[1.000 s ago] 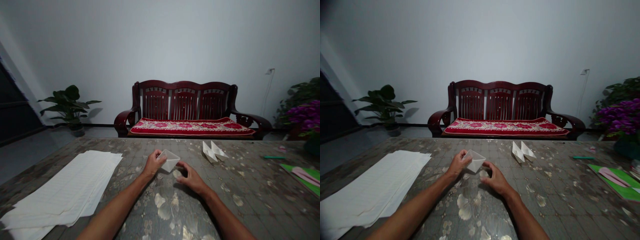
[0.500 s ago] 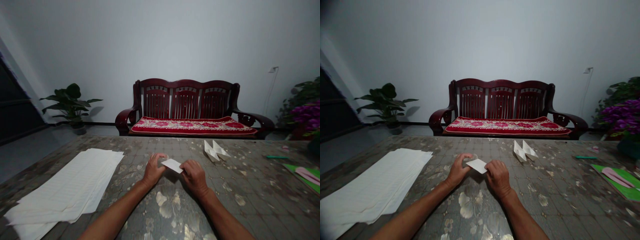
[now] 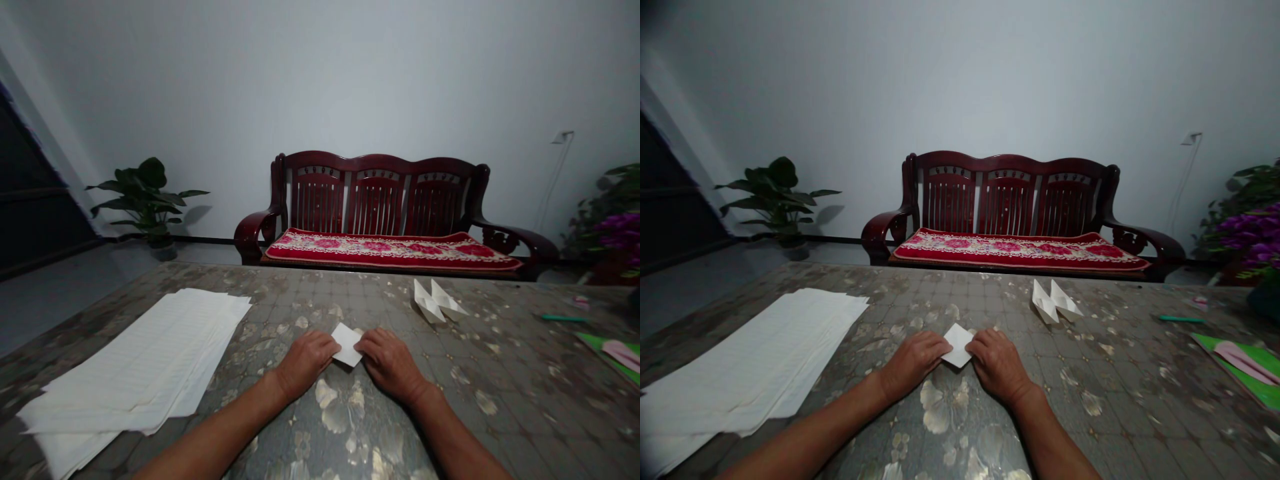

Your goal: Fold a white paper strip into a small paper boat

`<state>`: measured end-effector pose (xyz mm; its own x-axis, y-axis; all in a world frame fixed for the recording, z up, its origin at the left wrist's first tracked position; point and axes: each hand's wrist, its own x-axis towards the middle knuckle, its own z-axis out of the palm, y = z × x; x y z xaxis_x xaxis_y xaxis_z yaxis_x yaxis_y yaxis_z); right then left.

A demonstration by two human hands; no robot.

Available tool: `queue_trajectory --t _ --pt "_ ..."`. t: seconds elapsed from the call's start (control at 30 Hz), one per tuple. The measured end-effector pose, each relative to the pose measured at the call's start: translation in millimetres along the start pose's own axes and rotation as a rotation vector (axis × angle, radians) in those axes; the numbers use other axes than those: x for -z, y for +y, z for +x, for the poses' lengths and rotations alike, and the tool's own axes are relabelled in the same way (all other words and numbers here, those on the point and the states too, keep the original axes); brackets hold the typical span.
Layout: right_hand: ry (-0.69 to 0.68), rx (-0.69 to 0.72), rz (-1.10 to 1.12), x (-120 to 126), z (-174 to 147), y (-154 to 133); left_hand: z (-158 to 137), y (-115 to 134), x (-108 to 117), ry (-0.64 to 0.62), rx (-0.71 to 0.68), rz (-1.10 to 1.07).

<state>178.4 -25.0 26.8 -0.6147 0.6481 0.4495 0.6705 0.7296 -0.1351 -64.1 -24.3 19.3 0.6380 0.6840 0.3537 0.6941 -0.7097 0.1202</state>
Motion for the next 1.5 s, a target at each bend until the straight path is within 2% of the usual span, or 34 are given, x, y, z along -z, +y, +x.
queue_trajectory --t 0.23,0.4,0.7,1.07,1.17,1.37,1.5 --pt "-0.056 -0.024 0.054 0.8 0.8 2.1 -14.0 -0.8 -3.4 0.059 0.062 -0.044" --pt "-0.059 -0.132 0.111 -3.7 4.0 5.6 -13.7 2.8 4.4 0.066 0.211 -0.009" --pt "-0.145 -0.294 0.122 -10.3 9.5 7.3 -6.8 1.0 17.2 0.031 0.465 -0.158" --pt "-0.210 -0.437 0.172 -4.3 14.1 1.2 -3.3 -20.7 30.0 -0.126 0.495 -0.298" --pt "-0.221 -0.457 0.194 -2.0 15.5 -0.9 -3.1 -18.6 28.0 -0.113 0.511 -0.292" --pt "-0.205 -0.507 0.242 -1.4 15.0 -0.9 3.0 -6.5 21.0 -0.002 0.605 -0.258" --pt "-0.177 -0.535 0.318 -2.1 14.5 0.0 5.7 -2.9 17.2 0.010 0.616 -0.237"
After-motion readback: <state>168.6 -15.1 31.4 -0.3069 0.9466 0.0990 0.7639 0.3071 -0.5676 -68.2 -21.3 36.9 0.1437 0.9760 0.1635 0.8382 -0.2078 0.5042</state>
